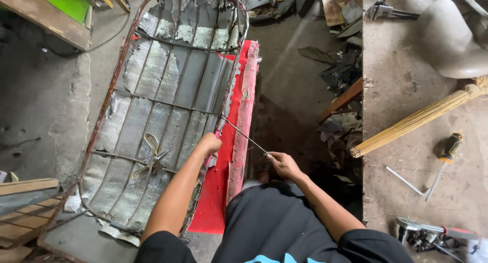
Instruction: Using pliers to remove fasteners from a metal seat frame to strip away old upholstery fabric.
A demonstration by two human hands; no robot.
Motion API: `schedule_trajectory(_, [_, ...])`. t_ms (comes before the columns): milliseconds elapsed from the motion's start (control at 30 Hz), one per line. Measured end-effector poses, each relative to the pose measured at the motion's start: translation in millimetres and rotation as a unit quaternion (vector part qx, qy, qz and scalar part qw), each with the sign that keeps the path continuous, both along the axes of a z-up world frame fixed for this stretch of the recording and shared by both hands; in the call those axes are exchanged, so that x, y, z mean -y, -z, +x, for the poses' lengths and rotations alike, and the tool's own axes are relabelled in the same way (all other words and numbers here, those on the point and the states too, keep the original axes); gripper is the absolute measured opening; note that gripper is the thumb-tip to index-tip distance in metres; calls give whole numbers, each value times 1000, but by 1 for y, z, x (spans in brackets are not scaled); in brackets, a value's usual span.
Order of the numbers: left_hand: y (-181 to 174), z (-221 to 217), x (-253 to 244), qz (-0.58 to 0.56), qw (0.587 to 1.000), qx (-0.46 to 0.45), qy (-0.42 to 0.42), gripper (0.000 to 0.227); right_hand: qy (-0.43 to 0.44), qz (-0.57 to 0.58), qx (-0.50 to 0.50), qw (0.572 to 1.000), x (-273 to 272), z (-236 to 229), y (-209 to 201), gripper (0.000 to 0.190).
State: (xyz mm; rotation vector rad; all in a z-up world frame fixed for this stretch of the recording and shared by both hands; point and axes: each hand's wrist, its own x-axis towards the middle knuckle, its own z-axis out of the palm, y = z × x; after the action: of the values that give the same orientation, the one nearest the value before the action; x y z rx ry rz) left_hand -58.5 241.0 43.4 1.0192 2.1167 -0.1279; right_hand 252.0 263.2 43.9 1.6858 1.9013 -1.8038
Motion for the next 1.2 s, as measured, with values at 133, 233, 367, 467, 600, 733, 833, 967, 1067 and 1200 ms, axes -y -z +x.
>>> schedule_trajectory(133, [100,-35,1,33,954,203,-220,38,-2,-2,2,1000,7,-1,-4,43])
schedule_trajectory(233, [109,-31,-9,63,940,220,-254,37,-1,-1,0,1000,6,-2,-10,42])
schedule_trajectory(367, [116,-29,-3,97,937,213,-258,28,3,-11,-1,1000,11,-3,-33,43])
schedule_trajectory(467, [87,-14,3,137,940,197,-241,20,15,-21,-4,1000,14,-1,-24,42])
schedule_trajectory(600, [88,-13,0,138,941,189,-244,20,19,-23,-4,1000,14,-2,5,42])
schedule_trajectory(733, [112,-22,-8,111,948,175,-242,39,37,-34,-17,999,14,-4,-6,40])
schedule_trajectory(833, [115,-22,-14,105,952,159,-241,38,32,-28,-12,999,16,-6,-27,39])
schedule_trajectory(967, [133,-20,-25,71,958,148,-237,43,14,-11,-6,1000,19,-6,-15,40])
schedule_trajectory(1067, [108,-13,-25,65,951,166,-252,43,19,-1,-10,1000,18,-6,2,41])
schedule_trajectory(1200, [146,-26,-24,87,948,156,-264,39,24,-5,-11,1000,19,-3,7,42])
